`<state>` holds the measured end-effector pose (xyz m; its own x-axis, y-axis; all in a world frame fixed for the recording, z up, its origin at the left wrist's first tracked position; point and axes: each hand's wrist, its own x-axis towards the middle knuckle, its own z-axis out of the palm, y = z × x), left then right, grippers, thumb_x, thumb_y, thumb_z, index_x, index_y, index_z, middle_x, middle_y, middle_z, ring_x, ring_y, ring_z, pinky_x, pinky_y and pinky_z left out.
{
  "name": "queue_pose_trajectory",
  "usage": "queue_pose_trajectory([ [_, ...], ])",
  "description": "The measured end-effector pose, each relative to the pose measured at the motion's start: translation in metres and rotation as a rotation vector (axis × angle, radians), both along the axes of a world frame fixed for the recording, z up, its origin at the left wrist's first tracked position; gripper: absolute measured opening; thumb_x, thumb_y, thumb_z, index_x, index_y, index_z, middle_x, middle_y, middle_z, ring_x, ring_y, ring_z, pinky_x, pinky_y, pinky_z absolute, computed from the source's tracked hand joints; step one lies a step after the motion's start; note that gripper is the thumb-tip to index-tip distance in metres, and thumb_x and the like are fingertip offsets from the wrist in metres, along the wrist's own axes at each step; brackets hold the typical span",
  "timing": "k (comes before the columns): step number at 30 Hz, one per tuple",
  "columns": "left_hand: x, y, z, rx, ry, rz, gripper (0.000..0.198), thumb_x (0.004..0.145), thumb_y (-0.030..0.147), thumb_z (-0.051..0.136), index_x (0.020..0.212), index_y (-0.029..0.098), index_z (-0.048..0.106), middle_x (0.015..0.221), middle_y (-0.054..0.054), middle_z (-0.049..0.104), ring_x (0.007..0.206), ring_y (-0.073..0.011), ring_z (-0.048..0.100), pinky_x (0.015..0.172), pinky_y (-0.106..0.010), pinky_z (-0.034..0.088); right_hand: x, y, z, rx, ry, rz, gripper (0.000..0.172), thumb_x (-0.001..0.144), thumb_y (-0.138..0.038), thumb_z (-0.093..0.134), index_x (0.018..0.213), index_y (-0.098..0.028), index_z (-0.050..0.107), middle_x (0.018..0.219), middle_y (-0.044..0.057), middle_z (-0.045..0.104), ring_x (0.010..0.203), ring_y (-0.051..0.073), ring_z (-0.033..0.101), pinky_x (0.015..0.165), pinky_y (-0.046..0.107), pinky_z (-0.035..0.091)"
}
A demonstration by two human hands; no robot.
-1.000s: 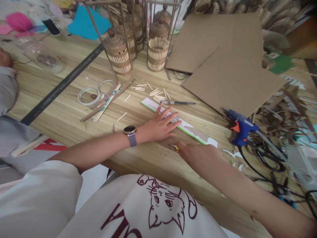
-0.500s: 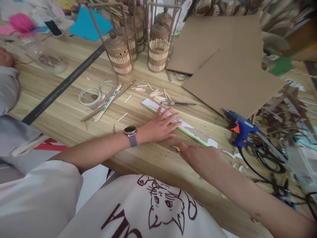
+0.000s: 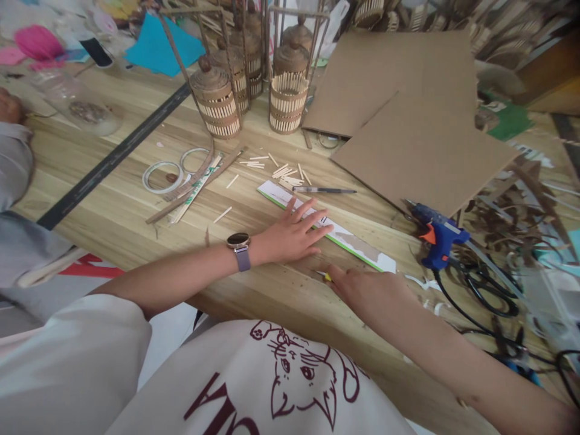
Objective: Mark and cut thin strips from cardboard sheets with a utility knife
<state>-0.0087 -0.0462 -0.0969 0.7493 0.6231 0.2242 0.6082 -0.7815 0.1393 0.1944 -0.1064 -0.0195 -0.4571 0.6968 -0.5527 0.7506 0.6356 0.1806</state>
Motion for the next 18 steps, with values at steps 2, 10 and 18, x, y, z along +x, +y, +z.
queue_pose_trajectory([
  [2, -0.0003, 0.0000, 0.0000, 0.005, -0.004, -0.002, 0.050, 0.103, 0.041, 0.050, 0.147, 0.018, 0.048, 0.156, -0.019, 0.041, 0.149, -0.0413, 0.024, 0.119, -0.073, 0.013, 0.0004, -0.0001, -0.0008, -0.005, -0.011, -0.009, 0.028, 0.101, -0.023, 0.039, 0.117, -0.018, 0.061, 0.072, 0.010, 0.073, 0.058, 0.019, 0.069, 0.050, 0.022, 0.038],
  [10, -0.0003, 0.0002, -0.0002, 0.017, 0.002, -0.003, 0.049, 0.103, 0.041, 0.049, 0.147, 0.016, 0.048, 0.156, -0.018, 0.040, 0.149, -0.0427, 0.024, 0.118, -0.074, 0.013, -0.0006, 0.0004, 0.0013, -0.013, -0.015, -0.003, 0.025, 0.100, -0.022, 0.040, 0.114, -0.018, 0.061, 0.074, 0.010, 0.073, 0.061, 0.021, 0.070, 0.051, 0.023, 0.040],
  [18, 0.0000, 0.0004, -0.0006, 0.027, -0.005, 0.001, 0.048, 0.104, 0.040, 0.048, 0.146, 0.018, 0.049, 0.156, -0.018, 0.041, 0.149, -0.0412, 0.024, 0.118, -0.073, 0.014, 0.0074, -0.0026, -0.0057, 0.013, 0.020, -0.002, 0.022, 0.100, -0.022, 0.042, 0.112, -0.019, 0.060, 0.072, 0.009, 0.073, 0.059, 0.020, 0.069, 0.049, 0.022, 0.036],
])
